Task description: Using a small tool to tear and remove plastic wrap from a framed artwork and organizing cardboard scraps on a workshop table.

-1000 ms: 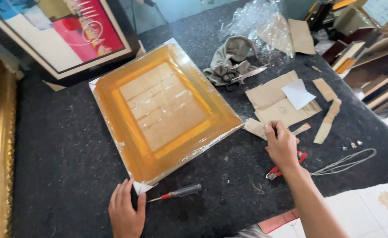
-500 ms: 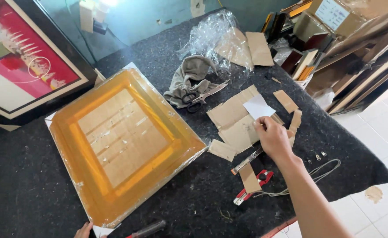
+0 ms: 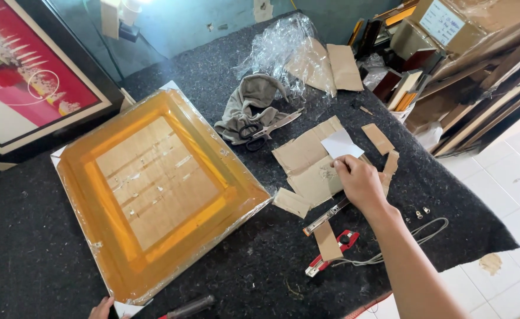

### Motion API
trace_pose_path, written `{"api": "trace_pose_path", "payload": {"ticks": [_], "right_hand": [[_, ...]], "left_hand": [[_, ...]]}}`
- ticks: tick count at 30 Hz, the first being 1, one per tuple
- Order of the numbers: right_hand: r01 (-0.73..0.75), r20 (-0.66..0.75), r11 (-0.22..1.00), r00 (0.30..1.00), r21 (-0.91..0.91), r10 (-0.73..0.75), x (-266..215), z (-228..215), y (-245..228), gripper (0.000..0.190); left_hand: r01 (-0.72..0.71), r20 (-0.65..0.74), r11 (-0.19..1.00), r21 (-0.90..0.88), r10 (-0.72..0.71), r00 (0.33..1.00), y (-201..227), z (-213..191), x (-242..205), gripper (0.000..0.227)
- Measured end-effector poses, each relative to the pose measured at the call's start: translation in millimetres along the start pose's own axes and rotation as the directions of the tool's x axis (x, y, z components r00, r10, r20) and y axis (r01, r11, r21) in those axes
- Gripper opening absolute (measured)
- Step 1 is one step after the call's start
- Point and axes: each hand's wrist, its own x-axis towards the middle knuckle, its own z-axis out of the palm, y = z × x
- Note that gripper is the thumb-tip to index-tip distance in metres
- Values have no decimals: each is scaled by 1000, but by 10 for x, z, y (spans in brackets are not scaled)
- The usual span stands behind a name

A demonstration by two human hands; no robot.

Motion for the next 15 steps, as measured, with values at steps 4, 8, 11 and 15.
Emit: {"api": "trace_pose_path", "payload": {"ticks": [4,8,11,15], "right_hand": [[22,18,999,1000,-27,-22,-135,97,-86,26],[30,73,999,997,46,-33,-445,335,-360,24],[192,74,977,980,-98,-185,-717,749,-480,24],[556,395,830,751,53,-528,-1352,1121,-893,8]], "left_hand": [[-178,-670,984,-20,119,733,2538,-1441,-25,55],[-123,-659,992,11,99,745,3447,-2316,-74,44],[-7,-583,998,70,47,811,3679,-2606,-137,43],[65,-422,998,-14,-65,904,3793,-2805,-174,46]]}}
